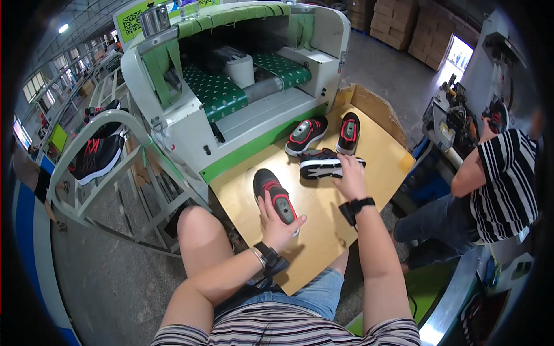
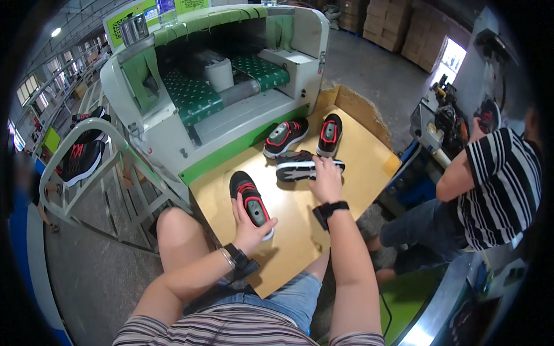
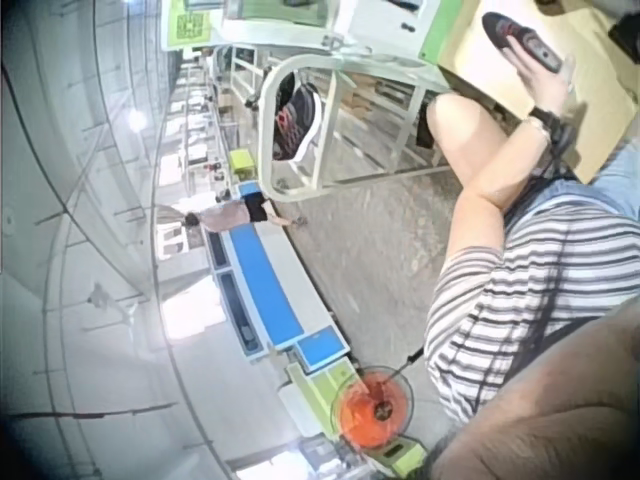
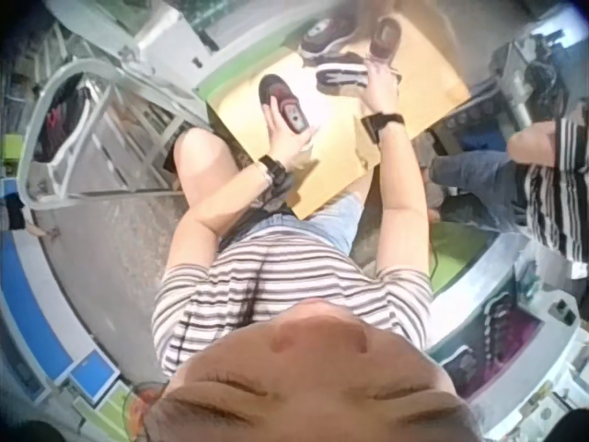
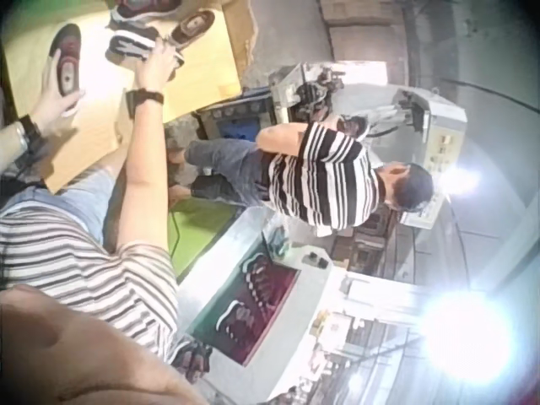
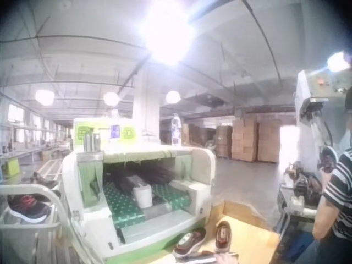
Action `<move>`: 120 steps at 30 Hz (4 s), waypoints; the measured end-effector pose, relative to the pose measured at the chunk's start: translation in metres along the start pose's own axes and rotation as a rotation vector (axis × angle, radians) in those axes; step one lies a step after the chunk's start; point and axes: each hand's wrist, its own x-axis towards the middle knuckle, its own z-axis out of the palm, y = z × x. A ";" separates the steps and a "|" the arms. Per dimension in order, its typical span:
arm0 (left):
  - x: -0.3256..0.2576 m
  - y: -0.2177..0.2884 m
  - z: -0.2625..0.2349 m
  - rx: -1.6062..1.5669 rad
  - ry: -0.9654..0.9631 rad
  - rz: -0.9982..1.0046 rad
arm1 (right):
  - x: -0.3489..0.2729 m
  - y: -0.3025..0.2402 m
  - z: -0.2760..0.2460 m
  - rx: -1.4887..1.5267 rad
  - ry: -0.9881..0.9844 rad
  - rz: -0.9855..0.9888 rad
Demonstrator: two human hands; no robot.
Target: The recorder is seen inspecting and sorting shoes at a shoe manufacturing facility.
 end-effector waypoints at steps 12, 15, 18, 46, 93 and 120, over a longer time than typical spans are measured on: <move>0.039 -0.026 -0.055 -0.058 -0.190 0.199 | -0.063 0.065 -0.001 0.059 -0.121 -0.087; 0.044 -0.023 -0.056 -0.034 -0.196 0.216 | -0.091 0.048 -0.034 0.120 -0.300 0.169; 0.050 -0.019 -0.055 -0.044 -0.169 0.246 | -0.105 0.010 -0.024 1.011 -0.053 0.753; 0.177 0.064 -0.150 0.031 0.159 0.491 | 0.079 -0.086 -0.052 1.363 0.323 0.321; 0.105 -0.096 -0.086 0.395 -0.502 -0.099 | -0.069 -0.131 0.009 0.845 -0.169 0.386; 0.152 -0.015 0.002 0.130 -0.207 0.239 | -0.133 -0.083 0.001 0.751 0.221 0.637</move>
